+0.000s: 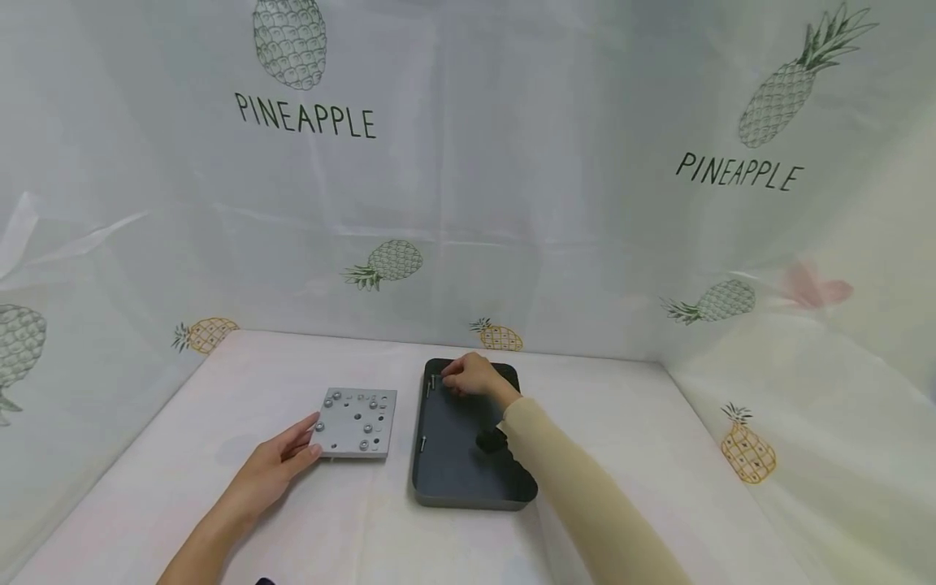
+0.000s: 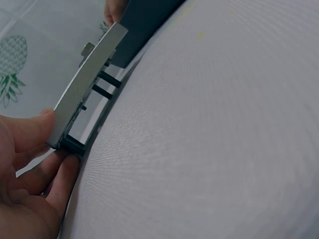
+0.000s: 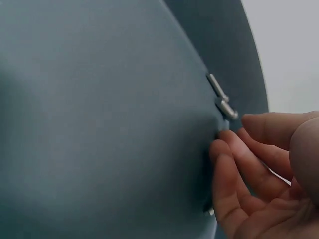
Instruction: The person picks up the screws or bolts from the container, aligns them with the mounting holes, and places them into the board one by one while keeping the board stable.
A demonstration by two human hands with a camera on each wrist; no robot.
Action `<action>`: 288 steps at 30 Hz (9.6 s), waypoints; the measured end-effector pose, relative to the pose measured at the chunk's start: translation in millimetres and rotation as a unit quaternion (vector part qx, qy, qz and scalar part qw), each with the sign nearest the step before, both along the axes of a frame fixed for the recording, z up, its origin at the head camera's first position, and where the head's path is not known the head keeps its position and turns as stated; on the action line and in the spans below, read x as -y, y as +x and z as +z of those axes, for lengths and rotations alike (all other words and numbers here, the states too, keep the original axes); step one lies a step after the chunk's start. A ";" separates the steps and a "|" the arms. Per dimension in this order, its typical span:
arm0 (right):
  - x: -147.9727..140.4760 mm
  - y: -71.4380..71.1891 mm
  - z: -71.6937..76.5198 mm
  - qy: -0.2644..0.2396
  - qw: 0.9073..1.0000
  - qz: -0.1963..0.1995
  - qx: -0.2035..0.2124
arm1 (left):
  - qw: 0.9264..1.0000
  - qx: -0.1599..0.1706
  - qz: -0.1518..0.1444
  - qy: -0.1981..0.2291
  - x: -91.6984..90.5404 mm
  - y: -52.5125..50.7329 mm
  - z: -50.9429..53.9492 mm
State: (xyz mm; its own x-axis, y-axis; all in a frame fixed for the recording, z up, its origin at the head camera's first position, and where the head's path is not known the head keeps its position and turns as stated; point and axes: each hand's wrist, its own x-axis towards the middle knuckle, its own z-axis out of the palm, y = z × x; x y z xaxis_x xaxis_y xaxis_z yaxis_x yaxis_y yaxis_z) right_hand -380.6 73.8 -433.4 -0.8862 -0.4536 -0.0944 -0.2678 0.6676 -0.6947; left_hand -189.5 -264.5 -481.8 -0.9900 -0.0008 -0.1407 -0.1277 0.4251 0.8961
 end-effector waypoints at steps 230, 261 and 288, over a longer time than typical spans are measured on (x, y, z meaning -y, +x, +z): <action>-14.2 -7.6 -1.0 0.209 0.963 -0.046 -0.163 | 1.000 -0.011 0.015 -0.002 -2.3 1.2 -1.1; -25.2 -9.7 -0.2 0.004 0.992 0.042 -0.121 | 1.000 -0.001 0.019 0.000 -3.0 1.6 -0.2; 12.1 17.0 3.8 -0.166 0.975 0.146 0.000 | 1.000 0.001 0.013 0.000 -1.3 1.1 0.3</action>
